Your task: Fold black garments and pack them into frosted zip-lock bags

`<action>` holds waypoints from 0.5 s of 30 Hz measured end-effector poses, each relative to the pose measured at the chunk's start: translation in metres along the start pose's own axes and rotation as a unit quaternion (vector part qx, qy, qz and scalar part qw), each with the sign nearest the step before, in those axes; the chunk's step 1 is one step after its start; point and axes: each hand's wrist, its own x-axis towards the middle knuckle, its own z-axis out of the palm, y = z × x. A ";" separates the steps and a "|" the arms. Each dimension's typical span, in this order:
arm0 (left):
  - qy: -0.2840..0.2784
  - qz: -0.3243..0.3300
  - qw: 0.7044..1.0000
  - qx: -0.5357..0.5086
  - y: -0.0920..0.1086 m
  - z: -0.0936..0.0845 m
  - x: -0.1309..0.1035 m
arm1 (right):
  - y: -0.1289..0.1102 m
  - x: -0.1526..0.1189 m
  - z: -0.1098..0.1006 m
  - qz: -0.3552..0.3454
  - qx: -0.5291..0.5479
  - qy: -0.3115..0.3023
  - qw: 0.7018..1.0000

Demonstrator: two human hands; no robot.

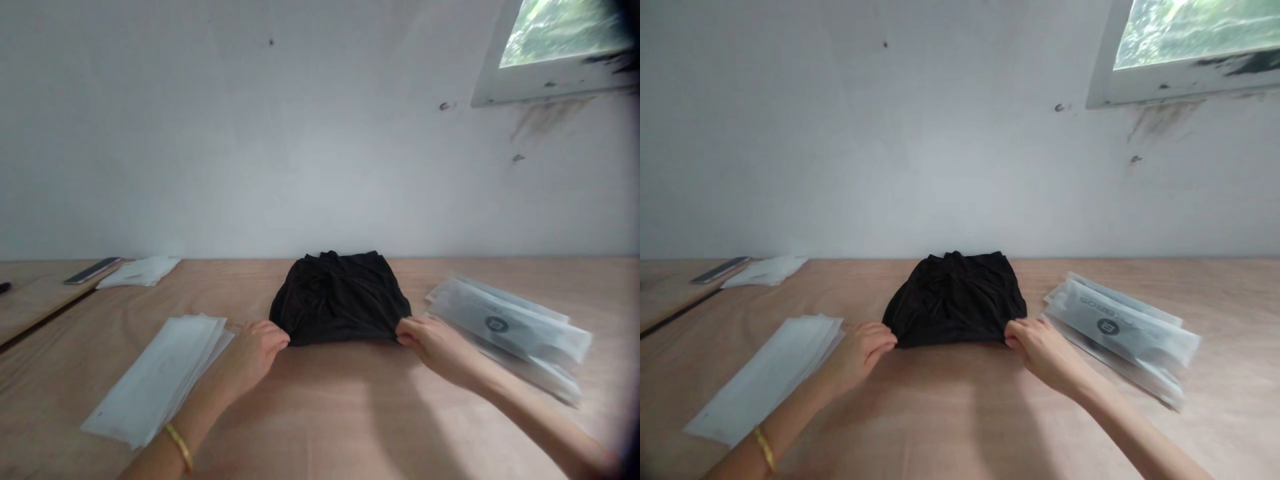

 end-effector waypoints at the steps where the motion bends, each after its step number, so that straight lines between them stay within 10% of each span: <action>1: -0.043 -0.003 0.999 -0.026 0.007 -0.007 -0.014 | -0.003 -0.020 -0.007 -0.013 0.016 -0.039 0.999; 4: -0.135 -0.070 0.981 -0.116 0.019 -0.016 -0.044 | -0.012 -0.062 -0.025 -0.027 0.151 -0.219 0.964; 9: -0.022 -0.198 0.966 -0.167 -0.007 0.025 -0.018 | -0.002 -0.020 -0.012 -0.021 0.105 -0.037 0.994; 15: -0.033 -0.164 0.965 -0.200 -0.029 0.061 0.030 | 0.032 0.020 0.009 -0.022 0.077 -0.038 0.996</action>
